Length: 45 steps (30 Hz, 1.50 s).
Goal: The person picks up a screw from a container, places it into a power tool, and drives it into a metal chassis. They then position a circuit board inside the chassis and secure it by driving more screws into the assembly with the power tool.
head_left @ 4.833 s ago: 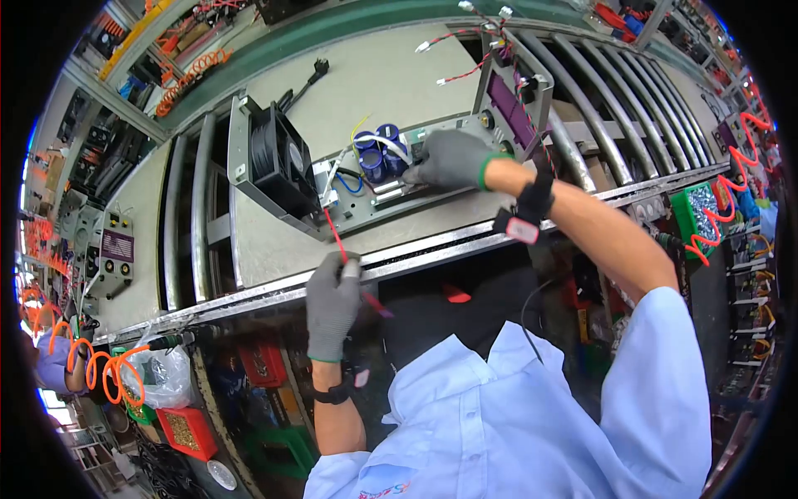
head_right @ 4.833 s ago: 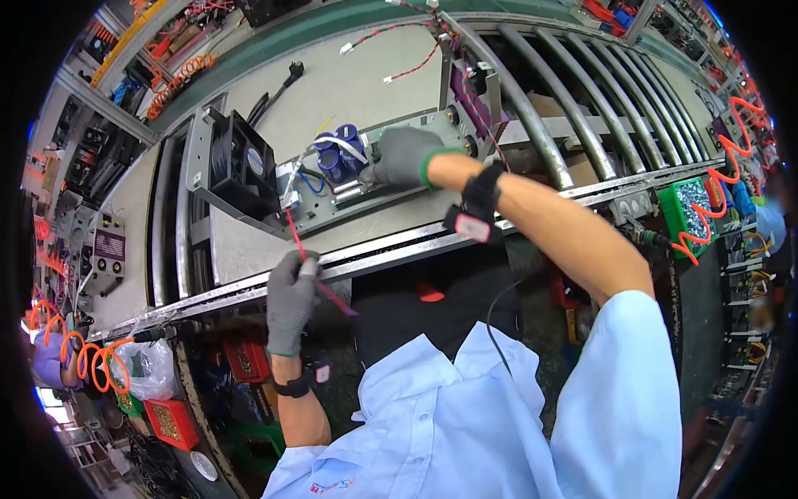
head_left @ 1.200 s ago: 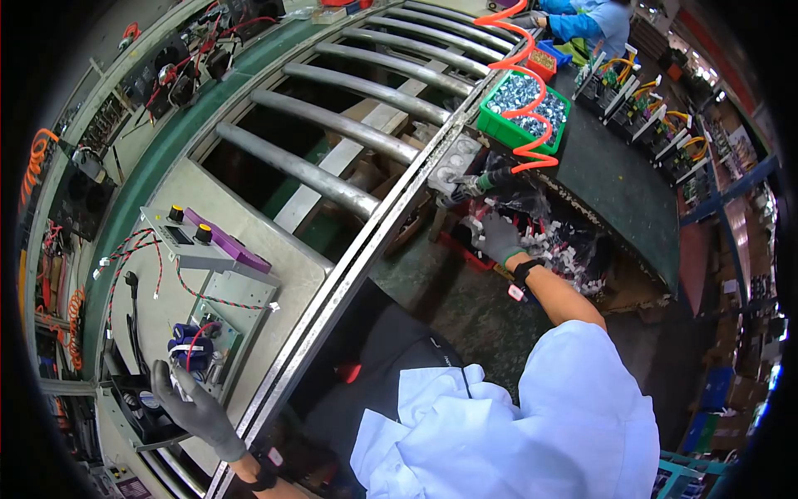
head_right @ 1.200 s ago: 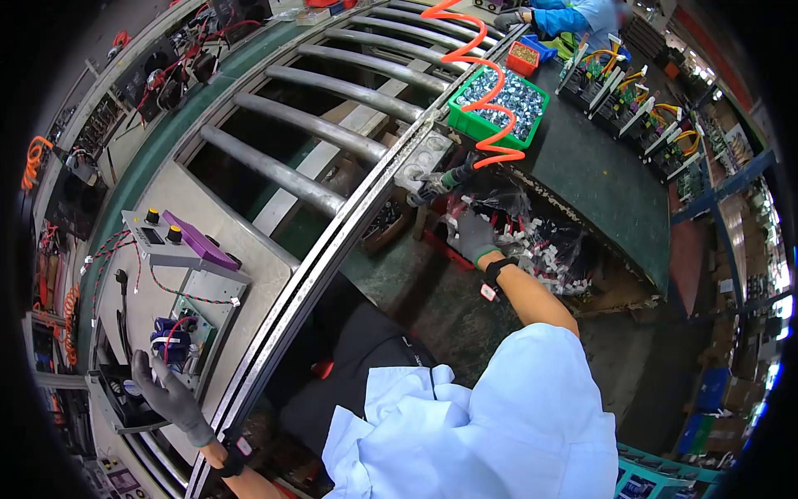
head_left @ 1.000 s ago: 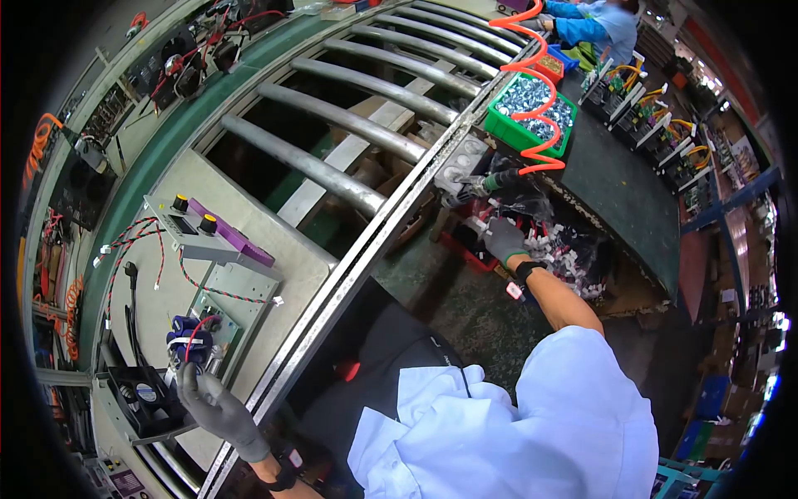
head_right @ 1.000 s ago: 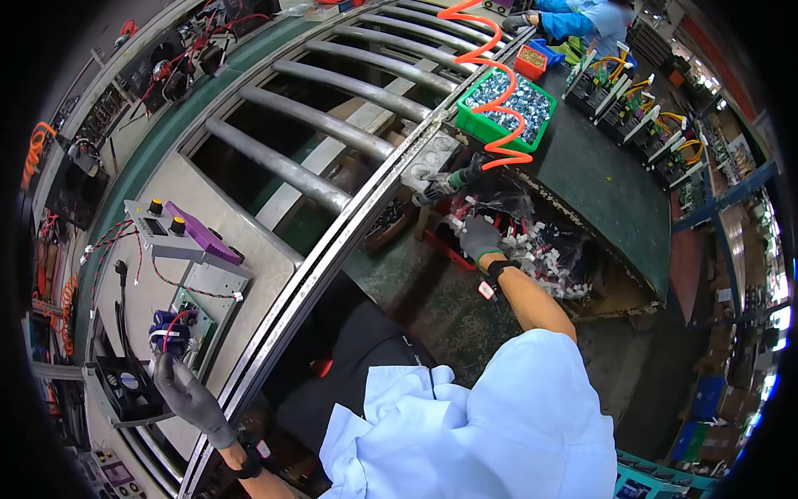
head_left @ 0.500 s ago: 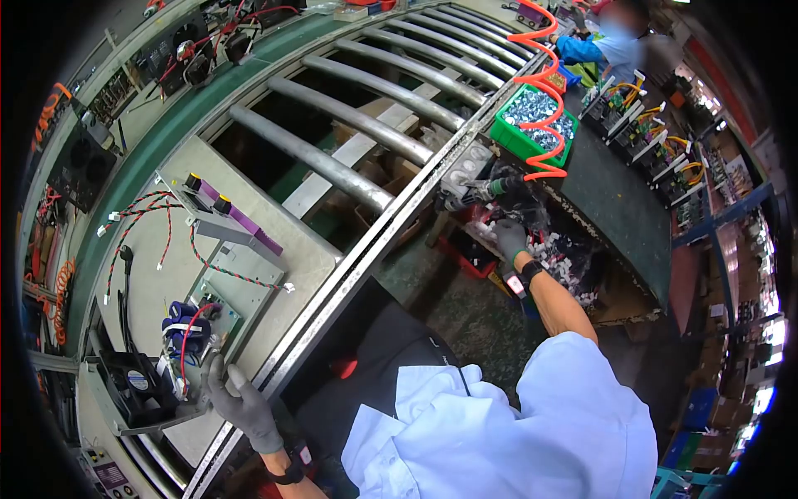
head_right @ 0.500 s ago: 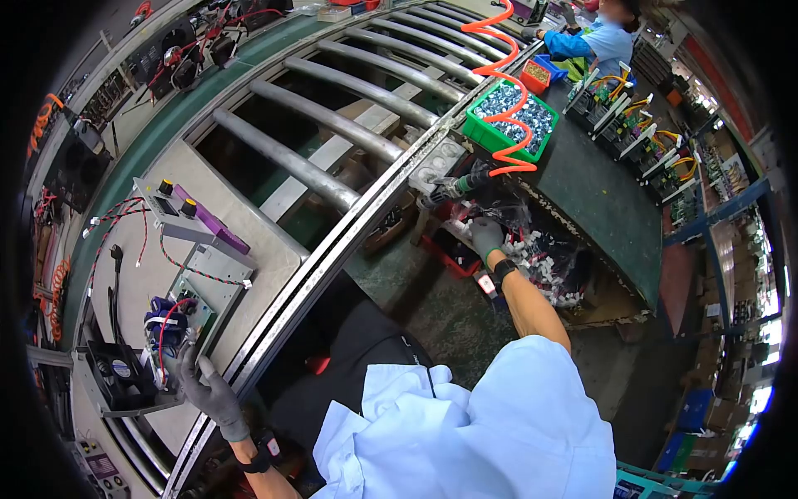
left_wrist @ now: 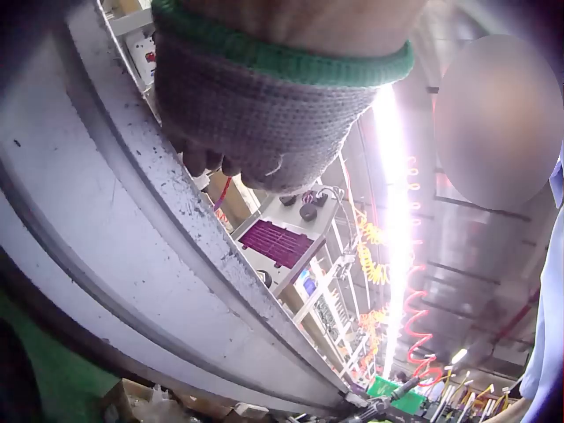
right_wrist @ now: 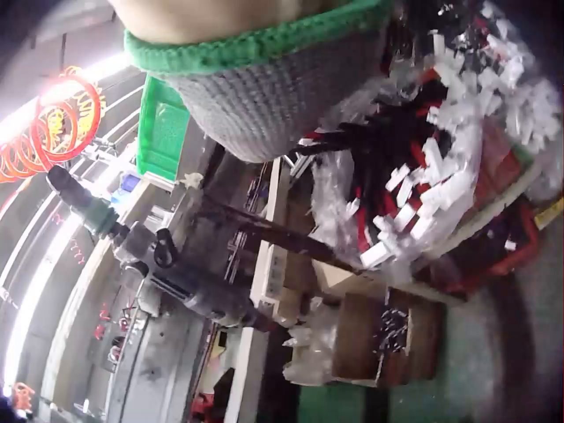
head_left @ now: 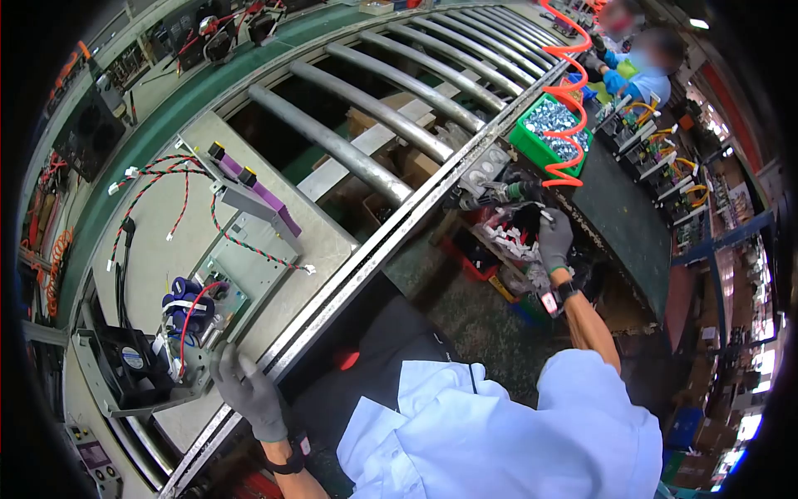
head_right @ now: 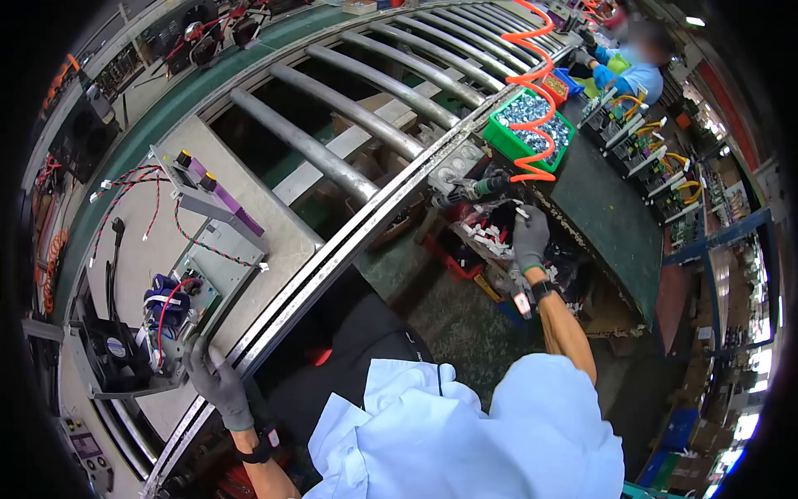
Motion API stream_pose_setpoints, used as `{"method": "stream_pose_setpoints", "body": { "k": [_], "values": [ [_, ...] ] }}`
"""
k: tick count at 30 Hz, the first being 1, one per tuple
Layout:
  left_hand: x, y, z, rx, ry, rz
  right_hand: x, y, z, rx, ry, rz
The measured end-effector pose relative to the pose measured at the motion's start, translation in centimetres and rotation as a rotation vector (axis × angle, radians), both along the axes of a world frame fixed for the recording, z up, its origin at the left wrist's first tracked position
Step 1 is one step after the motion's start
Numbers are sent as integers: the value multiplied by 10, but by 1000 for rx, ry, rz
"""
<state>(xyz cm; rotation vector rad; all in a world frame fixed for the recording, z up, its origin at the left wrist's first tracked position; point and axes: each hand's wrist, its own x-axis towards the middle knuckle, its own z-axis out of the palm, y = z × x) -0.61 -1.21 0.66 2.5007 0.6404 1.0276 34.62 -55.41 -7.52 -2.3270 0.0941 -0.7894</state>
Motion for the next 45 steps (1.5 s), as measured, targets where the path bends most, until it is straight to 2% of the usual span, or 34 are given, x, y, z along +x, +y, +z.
{"method": "stream_pose_setpoints", "body": {
  "k": [3, 5, 8, 11, 15, 16, 17, 18, 19, 20, 21, 23, 25, 26, 27, 29, 30, 31, 32, 33, 34, 35, 37, 39, 41, 43, 44, 45],
  "values": [
    [2, -3, 3, -116, -22, -6, -3, -22, -4, -192, 193, 72],
    [9, -3, 4, -131, -38, -24, -1, -19, 4, -153, 43, 43],
    [-1, 2, 0, -114, -16, -11, -23, 20, 58, -116, -94, 97],
    [2, 1, 1, -53, -1, 5, -37, 60, 114, -103, -235, 278],
    [5, 9, -2, -45, -32, -7, -53, 110, 166, 596, 187, 562],
    [5, 12, -3, 62, -7, -28, -59, 130, 181, 528, 205, 646],
    [7, 17, -6, 55, 18, -27, -59, 145, 186, 747, 212, 776],
    [6, 21, -20, 212, 13, 5, -59, 160, 190, 971, 227, 894],
    [5, 19, -12, 170, 51, -11, -43, 165, 185, 1260, 292, 1124],
    [6, 19, -17, 153, 5, -51, -48, 184, 210, 1244, 373, 1095],
    [5, 15, -6, 105, 47, -48, -28, 198, 218, 1145, 229, 983],
    [6, 14, 0, 63, 77, -45, -23, 241, 276, 971, 236, 1026],
    [7, 14, 2, 75, 57, -38, -23, 286, 330, 729, 71, 1001],
    [7, 13, 4, 77, 50, -31, -14, 310, 352, 592, -80, 1109],
    [7, 13, 4, 78, 46, -28, -35, 343, 379, 428, -123, 1068],
    [7, 13, 5, 75, 36, -26, -61, 412, 408, -23, -412, 1434],
    [7, 13, 6, 70, 28, -29, -83, 460, 409, -117, -511, 1645],
    [7, 13, 6, 64, 19, -34, -95, 494, 408, -461, -907, 1621],
    [7, 13, 5, 56, 26, -31, -110, 521, 398, -747, -966, 1570],
    [7, 12, 5, 47, 38, -32, -123, 553, 383, -775, -1115, 1699],
    [6, 12, 5, 38, 49, -32, -138, 581, 367, -1111, -1026, 1568],
    [6, 13, 6, 29, 62, -33, -142, 608, 344, -1324, -1035, 1542],
    [6, 13, 5, 24, 54, -40, -137, 642, 299, -1356, -1095, 1629],
    [6, 14, 8, 3, 39, -53, -129, 659, 268, -1671, -702, 1566],
    [7, 14, 9, -4, 38, -50, -112, 673, 235, -1707, -270, 1527],
    [7, 15, 8, -6, 35, -44, -113, 678, 229, -1773, 150, 1480],
    [8, 15, 9, 3, 24, -24, -112, 681, 221, -1867, 196, 1520],
    [9, 15, 10, -2, 26, -22, -112, 681, 218, -1836, 287, 1534]
  ]
}}
